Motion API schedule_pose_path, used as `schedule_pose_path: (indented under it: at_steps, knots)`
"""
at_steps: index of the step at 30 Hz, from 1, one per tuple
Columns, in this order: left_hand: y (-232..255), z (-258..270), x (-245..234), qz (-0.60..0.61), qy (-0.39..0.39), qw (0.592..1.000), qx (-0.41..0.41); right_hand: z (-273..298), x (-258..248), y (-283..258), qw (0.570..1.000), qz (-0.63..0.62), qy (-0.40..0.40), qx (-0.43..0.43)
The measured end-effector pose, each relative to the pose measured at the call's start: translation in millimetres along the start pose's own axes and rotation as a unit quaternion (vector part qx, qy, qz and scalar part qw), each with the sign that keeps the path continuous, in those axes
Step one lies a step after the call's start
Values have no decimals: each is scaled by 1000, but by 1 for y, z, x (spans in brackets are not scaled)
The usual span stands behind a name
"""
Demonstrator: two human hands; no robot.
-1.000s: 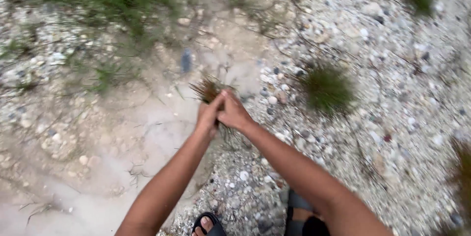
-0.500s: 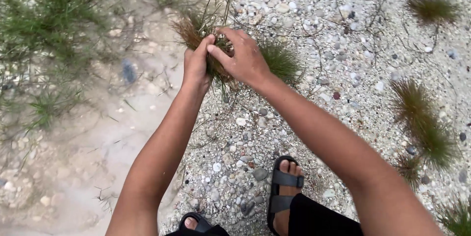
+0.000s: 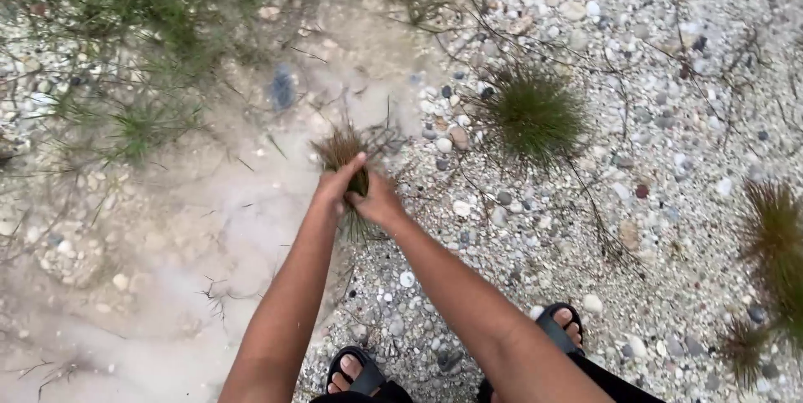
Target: Pulling small clumps of grass and weeds from rocky soil by hand.
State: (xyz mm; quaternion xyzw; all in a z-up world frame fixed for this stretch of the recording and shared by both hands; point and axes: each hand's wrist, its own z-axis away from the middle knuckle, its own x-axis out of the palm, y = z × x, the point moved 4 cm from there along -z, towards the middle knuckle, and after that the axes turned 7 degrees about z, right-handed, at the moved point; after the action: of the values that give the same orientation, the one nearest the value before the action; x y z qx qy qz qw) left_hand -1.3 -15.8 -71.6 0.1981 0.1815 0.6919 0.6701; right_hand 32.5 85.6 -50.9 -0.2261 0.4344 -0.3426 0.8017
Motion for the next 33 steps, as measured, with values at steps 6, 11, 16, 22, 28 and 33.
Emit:
schedule_pose_path:
  at_steps: [6,11,16,22,28,33]
  knots:
    - [-54,-24,-10,20,131,990,52,-2,49,41,980,101,-169,-34]
    - [-33,9,6,-225,159,956,103,44,-41,28,907,281,-247,-192]
    - [20,36,25,-228,120,952,167,56,-166,26,861,432,-195,-187]
    - [98,84,115,-134,21,960,246,92,-287,63,940,316,-18,-125]
    - [139,115,234,-134,-29,939,314,83,-285,213,976,118,180,-43]
    - [146,159,296,-66,-31,934,348,66,-273,224,949,177,205,-164]
